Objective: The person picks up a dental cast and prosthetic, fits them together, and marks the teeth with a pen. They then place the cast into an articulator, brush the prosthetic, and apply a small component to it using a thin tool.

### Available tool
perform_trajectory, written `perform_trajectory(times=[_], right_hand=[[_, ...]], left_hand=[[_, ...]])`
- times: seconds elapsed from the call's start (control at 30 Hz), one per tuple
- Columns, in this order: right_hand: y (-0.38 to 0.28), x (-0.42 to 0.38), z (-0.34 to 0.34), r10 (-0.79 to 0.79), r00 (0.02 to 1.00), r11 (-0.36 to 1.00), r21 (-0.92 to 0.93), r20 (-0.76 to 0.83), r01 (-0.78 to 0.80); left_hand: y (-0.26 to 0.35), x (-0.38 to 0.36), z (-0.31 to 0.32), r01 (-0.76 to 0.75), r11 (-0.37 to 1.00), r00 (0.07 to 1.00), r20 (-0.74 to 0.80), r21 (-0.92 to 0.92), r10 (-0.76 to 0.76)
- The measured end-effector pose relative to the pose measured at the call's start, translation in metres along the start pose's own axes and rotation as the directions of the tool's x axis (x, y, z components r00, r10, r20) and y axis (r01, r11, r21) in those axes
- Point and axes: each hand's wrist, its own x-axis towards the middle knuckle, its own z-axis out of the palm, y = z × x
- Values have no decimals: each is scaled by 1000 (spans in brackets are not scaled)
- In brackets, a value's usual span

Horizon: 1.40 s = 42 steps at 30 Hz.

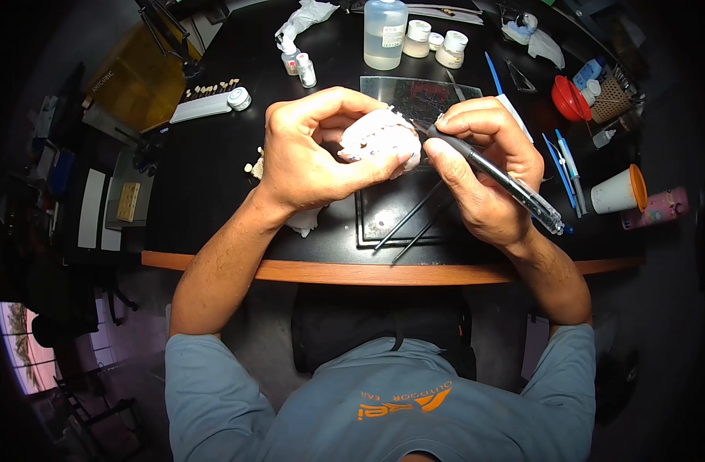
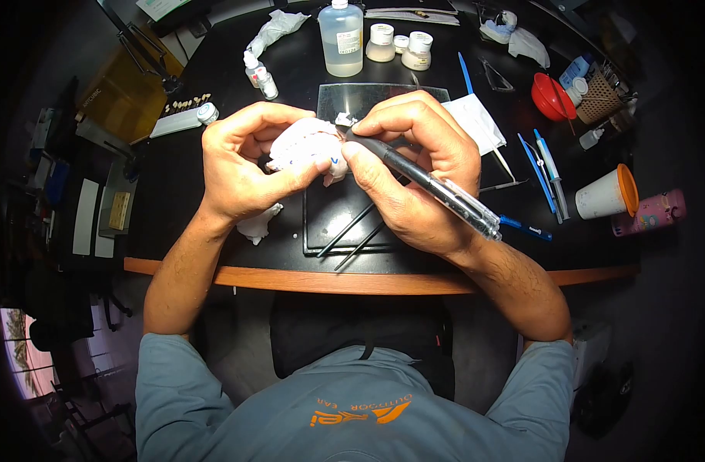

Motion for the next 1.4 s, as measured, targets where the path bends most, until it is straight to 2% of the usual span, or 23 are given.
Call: perform_trajectory(times=[0.07, 0.17, 0.37, 0.47, 0.57, 0.7, 0.83, 0.9, 1.0, 1.03, 1.13, 1.23, 1.33, 1.4], right_hand=[[0, 0, 0, 2, 1000, 1000, -2, -7, -2], [-1, 0, -1, 16, 1000, 1000, 14, 3, -16], [1, 0, 0, 3, 999, 1000, 26, -36, -2], [-2, -1, -1, 39, 996, 999, -31, -79, -42], [-6, 0, -1, 97, 990, 990, -96, -104, -108], [-4, 1, -2, 138, 987, 990, 17, -78, -137], [1, 1, 1, 45, 997, 999, 6, -56, -44], [-3, 1, 1, 84, 996, 995, -43, -20, -85], [-4, 3, 6, -55, 998, 996, -72, -24, 53], [-2, 2, 6, -44, 999, 995, -90, -31, 41], [1, 1, 3, -47, 997, 991, -132, -58, 39], [-5, 4, -3, -62, 998, 976, -210, -3, 60], [-5, 6, -6, -137, 990, 965, -222, 45, 143], [-5, 8, -9, -154, 984, 958, -231, 90, 171]], left_hand=[[4, -1, -3, 11, 999, 998, 63, 37, -13], [6, -1, -3, 9, 999, 997, 73, 33, -11], [3, -1, -4, -25, 999, 996, 81, -32, 27], [4, -3, -2, 1, 997, 997, 77, -83, 5], [5, 0, -4, -97, 994, 991, 89, -51, 101], [-3, -1, -5, -67, 982, 989, 117, -179, 89], [-1, 0, -1, -40, 955, 995, 79, -295, 66], [-2, 3, -2, -66, 940, 993, 67, -333, 94], [-4, 4, -1, -53, 938, 995, 65, -342, 80], [-4, 4, 0, -46, 934, 995, 62, -354, 72], [-4, 2, 3, -7, 939, 995, 92, -343, 41], [-6, 3, 2, -40, 950, 993, 96, -308, 73], [-1, 1, 0, -56, 981, 990, 115, -186, 78], [0, 6, -8, -155, 988, 963, 222, 2, 151]])
